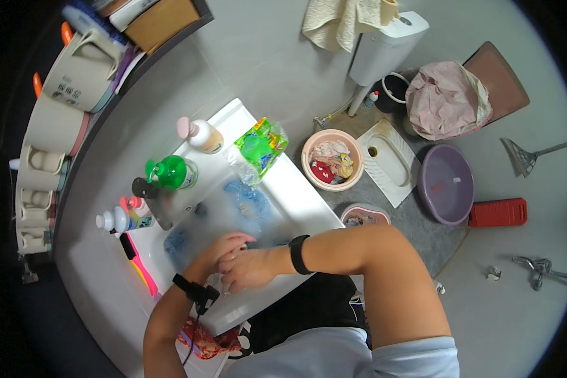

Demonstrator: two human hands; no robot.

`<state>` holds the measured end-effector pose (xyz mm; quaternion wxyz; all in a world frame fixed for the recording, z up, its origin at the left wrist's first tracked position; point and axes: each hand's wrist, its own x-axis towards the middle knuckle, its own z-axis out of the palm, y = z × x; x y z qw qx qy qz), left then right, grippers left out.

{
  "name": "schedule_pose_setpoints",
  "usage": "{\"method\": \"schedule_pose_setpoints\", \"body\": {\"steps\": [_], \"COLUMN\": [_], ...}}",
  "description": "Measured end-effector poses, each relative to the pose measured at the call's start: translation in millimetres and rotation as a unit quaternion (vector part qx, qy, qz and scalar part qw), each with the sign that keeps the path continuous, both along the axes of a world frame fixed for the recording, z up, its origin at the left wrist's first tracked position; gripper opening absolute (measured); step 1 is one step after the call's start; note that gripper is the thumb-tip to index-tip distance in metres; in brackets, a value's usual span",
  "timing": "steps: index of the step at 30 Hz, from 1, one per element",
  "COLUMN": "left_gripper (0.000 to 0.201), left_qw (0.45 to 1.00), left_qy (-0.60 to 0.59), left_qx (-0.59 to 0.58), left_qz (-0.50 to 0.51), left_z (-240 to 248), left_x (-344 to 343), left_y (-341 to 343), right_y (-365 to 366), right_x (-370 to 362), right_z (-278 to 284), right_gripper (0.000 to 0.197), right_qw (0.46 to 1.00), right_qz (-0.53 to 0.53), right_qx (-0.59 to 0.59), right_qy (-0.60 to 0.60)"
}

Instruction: Hand washing a light-colored garment in a bathroom sink with soap and water.

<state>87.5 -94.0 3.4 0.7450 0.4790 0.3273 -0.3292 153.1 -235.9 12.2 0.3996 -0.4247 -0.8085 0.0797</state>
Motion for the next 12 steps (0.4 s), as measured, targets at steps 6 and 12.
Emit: {"method": "schedule_pose_setpoints", "body": {"steps": [6, 12], "left_gripper": [0.04, 0.053], "left_qw": [0.95, 0.865], "left_qy": [-0.189, -0.402], "left_qx": [-0.075, 0.278], "left_qz": [0.239, 0.116], "left_z": [29, 32], "left_x": [28, 73], "left_y": [-46, -114], "right_y": [-56, -113], "right_x": [34, 49], "right_z": [29, 37], "right_gripper": [0.025, 0.062], "right_qw": [0.943, 0.667], "right_qz": [-0.291, -0.437], "right_qx": [-0.045, -0.195], "right_qy": [0.155, 0.571]}}
